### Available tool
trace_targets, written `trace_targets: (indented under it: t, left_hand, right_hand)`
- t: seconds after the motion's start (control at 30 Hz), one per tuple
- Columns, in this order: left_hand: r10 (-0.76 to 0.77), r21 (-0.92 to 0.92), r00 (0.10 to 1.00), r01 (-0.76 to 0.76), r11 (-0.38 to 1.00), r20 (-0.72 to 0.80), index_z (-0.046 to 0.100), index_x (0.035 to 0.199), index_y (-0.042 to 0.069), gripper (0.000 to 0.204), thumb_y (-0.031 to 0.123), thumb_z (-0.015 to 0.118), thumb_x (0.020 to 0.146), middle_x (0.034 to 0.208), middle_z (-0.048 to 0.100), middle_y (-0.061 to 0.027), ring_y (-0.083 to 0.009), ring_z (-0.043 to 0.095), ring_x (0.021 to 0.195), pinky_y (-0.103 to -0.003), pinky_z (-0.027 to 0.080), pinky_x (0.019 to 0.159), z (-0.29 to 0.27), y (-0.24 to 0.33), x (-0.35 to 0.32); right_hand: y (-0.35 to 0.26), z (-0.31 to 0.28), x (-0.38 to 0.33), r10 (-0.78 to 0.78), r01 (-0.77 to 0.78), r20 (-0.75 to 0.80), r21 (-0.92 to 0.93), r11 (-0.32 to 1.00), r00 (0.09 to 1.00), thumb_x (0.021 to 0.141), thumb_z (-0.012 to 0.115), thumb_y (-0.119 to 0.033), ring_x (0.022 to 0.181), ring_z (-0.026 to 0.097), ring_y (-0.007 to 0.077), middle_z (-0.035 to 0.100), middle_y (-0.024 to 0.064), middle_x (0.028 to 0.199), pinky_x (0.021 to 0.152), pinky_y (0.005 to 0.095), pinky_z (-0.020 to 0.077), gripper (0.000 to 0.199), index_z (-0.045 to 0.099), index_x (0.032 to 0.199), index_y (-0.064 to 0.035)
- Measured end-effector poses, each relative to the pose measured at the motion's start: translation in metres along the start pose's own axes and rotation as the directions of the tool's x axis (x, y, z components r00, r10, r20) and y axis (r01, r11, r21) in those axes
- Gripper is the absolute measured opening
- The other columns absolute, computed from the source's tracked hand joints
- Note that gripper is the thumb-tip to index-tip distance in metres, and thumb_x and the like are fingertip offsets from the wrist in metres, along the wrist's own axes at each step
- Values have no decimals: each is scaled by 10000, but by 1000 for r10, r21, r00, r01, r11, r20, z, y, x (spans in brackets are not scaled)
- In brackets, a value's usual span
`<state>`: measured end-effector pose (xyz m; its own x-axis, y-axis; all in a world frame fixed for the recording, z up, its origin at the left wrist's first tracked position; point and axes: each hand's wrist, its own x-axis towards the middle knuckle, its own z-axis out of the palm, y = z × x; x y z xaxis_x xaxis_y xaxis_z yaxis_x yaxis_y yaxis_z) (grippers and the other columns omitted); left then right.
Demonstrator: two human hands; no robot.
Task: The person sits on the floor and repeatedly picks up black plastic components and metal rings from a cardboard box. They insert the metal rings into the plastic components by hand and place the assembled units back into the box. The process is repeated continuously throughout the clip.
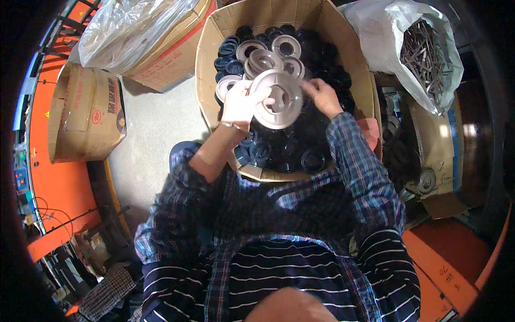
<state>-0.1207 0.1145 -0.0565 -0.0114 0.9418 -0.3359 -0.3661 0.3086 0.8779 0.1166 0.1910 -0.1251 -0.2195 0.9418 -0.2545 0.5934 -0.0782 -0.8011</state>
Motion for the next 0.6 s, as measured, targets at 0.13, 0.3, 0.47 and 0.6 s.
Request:
trace_targets:
  t: [0.13, 0.3, 0.47, 0.6]
  left_hand:
    - [21, -113, 975, -47, 992, -221, 501, 1144, 16, 299, -10, 641, 881, 978, 645, -136, -227, 684, 732, -359, 596, 597, 5, -13, -18]
    - [-2, -428, 979, -88, 900, -205, 508, 1207, 39, 259, 125, 554, 967, 959, 646, -138, -259, 683, 730, -370, 590, 609, 3, -15, -14]
    - [124, -149, 969, -158, 976, -216, 574, 1152, 31, 245, 198, 575, 972, 965, 651, -128, -238, 678, 824, -352, 580, 724, 18, -15, -16]
    - [483, 124, 875, -483, 867, 26, 590, 1179, 42, 288, 215, 576, 949, 1059, 670, -79, -195, 651, 977, -320, 541, 858, 31, -10, -30]
  right_hand:
    - [35, 26, 0, -310, 228, -13, -649, 726, 951, 796, 708, -232, 992, 599, 364, 673, 146, 1055, 877, 465, 478, 267, 695, 989, -48]
    - [-5, 2, -5, -440, 314, -286, -395, 863, 851, 840, 665, -129, 862, 636, 316, 695, 101, 976, 778, 388, 510, 200, 705, 1021, -51]
    - [-77, -6, -63, -328, 329, -96, 519, 789, 940, 912, 650, -90, 916, 619, 140, 684, 40, 1046, 843, 288, 499, 249, 646, 1147, -8]
    - [-97, 9, -94, -591, 619, -284, 10, 785, 755, 861, 655, -41, 888, 658, 303, 650, 160, 986, 780, 329, 513, 182, 648, 1041, -13]
